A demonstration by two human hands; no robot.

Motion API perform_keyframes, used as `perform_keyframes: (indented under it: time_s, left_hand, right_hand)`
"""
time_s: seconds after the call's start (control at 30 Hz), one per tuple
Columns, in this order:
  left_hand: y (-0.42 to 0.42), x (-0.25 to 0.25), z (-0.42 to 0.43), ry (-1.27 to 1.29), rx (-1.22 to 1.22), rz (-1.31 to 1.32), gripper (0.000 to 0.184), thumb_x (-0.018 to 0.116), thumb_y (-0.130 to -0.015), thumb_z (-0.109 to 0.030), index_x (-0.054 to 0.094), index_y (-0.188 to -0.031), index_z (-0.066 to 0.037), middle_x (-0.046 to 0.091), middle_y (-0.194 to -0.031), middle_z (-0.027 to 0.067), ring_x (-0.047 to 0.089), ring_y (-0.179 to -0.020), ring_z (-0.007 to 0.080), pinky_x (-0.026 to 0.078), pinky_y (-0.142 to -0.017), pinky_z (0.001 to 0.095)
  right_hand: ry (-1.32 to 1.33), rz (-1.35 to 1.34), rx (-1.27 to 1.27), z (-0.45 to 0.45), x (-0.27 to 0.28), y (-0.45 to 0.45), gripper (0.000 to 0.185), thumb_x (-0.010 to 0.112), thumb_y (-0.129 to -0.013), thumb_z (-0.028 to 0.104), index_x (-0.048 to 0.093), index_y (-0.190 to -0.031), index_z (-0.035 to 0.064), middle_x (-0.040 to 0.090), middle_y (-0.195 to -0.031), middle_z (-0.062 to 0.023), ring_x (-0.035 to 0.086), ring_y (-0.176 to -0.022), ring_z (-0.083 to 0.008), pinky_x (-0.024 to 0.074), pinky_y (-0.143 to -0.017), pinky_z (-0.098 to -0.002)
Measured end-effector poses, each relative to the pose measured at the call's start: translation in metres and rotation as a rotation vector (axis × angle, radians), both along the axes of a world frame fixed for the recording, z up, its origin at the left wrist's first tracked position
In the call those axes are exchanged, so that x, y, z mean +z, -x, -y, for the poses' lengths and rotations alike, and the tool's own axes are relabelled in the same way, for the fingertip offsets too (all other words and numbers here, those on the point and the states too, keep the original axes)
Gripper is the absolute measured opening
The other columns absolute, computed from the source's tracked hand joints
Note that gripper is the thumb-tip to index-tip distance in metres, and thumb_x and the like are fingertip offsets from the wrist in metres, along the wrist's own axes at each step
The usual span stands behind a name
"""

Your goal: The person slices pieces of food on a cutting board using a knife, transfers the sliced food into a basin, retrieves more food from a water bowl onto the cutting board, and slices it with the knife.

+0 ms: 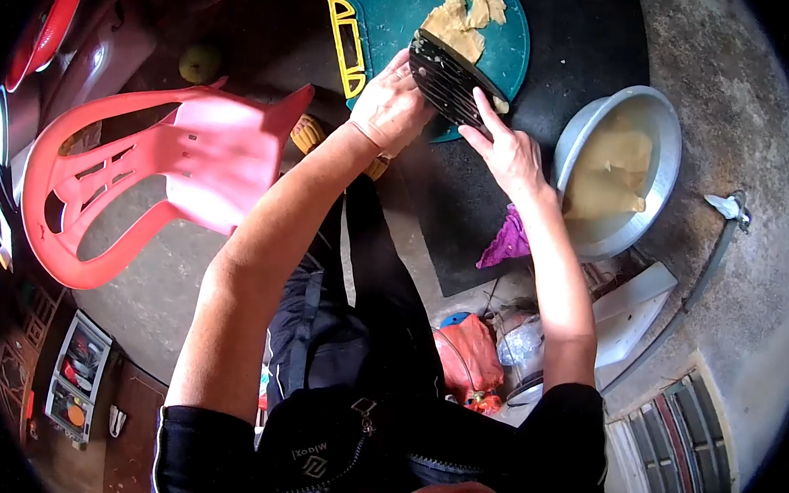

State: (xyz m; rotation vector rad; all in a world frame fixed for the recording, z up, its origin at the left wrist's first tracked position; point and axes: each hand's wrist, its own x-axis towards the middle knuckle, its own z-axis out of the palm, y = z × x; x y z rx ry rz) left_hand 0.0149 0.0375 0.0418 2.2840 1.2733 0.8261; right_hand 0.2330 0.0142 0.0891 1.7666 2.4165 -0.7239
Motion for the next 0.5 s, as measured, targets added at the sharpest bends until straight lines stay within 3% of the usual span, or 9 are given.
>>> perform_keyframes:
  time_s: [0.13, 0.17, 0.2, 0.27, 0.37, 0.4, 0.5]
  left_hand:
    - [0.003, 0.001, 0.003, 0.059, -0.085, -0.211, 0.029, 0.065, -0.074, -0.014, 0.071, -0.102, -0.009, 0.064, -0.116, 0.0076, 0.052, -0.122, 0.0268, 0.032, -0.111, 0.0396]
    - [0.004, 0.002, 0.006, 0.146, -0.125, -0.25, 0.027, 0.064, -0.074, -0.012, 0.071, -0.101, -0.009, 0.065, -0.111, 0.0067, 0.055, -0.118, 0.0255, 0.035, -0.109, 0.0384]
    - [0.002, 0.002, 0.004, 0.223, -0.109, -0.208, 0.025, 0.064, -0.075, -0.011, 0.07, -0.098, -0.009, 0.066, -0.106, 0.0064, 0.058, -0.113, 0.024, 0.039, -0.105, 0.0365]
    - [0.002, 0.005, 0.005, 0.131, -0.057, -0.229, 0.022, 0.064, -0.077, -0.011, 0.07, -0.097, -0.009, 0.067, -0.105, 0.0063, 0.059, -0.112, 0.0235, 0.039, -0.106, 0.0359]
    - [-0.001, -0.002, -0.001, 0.004, 0.012, 0.024, 0.023, 0.063, -0.079, -0.013, 0.069, -0.101, -0.008, 0.067, -0.107, 0.007, 0.057, -0.116, 0.0252, 0.036, -0.11, 0.038]
    - [-0.001, -0.008, -0.003, -0.037, 0.008, 0.081, 0.027, 0.065, -0.081, -0.015, 0.066, -0.106, -0.006, 0.063, -0.116, 0.0104, 0.056, -0.117, 0.0291, 0.038, -0.108, 0.0423]
    - [0.001, -0.003, -0.001, 0.012, -0.024, -0.003, 0.029, 0.064, -0.082, -0.014, 0.066, -0.11, -0.006, 0.062, -0.121, 0.0105, 0.053, -0.122, 0.0275, 0.035, -0.111, 0.0425]
  right_hand:
    - [-0.068, -0.238, -0.004, -0.031, -0.026, 0.029, 0.064, 0.06, -0.091, 0.047, 0.039, -0.145, 0.0183, 0.061, -0.055, -0.019, 0.066, -0.053, -0.0339, 0.0543, -0.047, -0.0452]
    - [-0.162, -0.187, 0.052, -0.044, -0.032, 0.041, 0.064, 0.058, -0.092, 0.048, 0.038, -0.145, 0.0164, 0.06, -0.054, -0.0175, 0.065, -0.049, -0.0313, 0.0543, -0.046, -0.0441]
    - [-0.098, -0.148, 0.023, -0.055, -0.032, 0.052, 0.063, 0.056, -0.093, 0.048, 0.039, -0.145, 0.0155, 0.061, -0.054, -0.0169, 0.064, -0.047, -0.03, 0.0547, -0.046, -0.0429]
    - [-0.031, -0.144, 0.007, -0.061, -0.028, 0.056, 0.062, 0.055, -0.094, 0.049, 0.04, -0.144, 0.0161, 0.063, -0.058, -0.0186, 0.066, -0.051, -0.0328, 0.0554, -0.049, -0.0435]
    - [-0.135, -0.309, 0.003, -0.034, -0.029, 0.023, 0.062, 0.055, -0.093, 0.049, 0.04, -0.144, 0.0173, 0.064, -0.061, -0.0208, 0.067, -0.056, -0.0371, 0.0547, -0.05, -0.0461]
    - [-0.03, -0.208, -0.077, -0.021, -0.017, 0.011, 0.062, 0.056, -0.093, 0.049, 0.039, -0.145, 0.0192, 0.066, -0.066, -0.0223, 0.067, -0.062, -0.0405, 0.0549, -0.053, -0.0485]
    - [0.051, -0.073, -0.083, -0.018, -0.008, -0.002, 0.063, 0.058, -0.092, 0.048, 0.039, -0.145, 0.0198, 0.065, -0.066, -0.0219, 0.067, -0.061, -0.0404, 0.0548, -0.053, -0.0491]
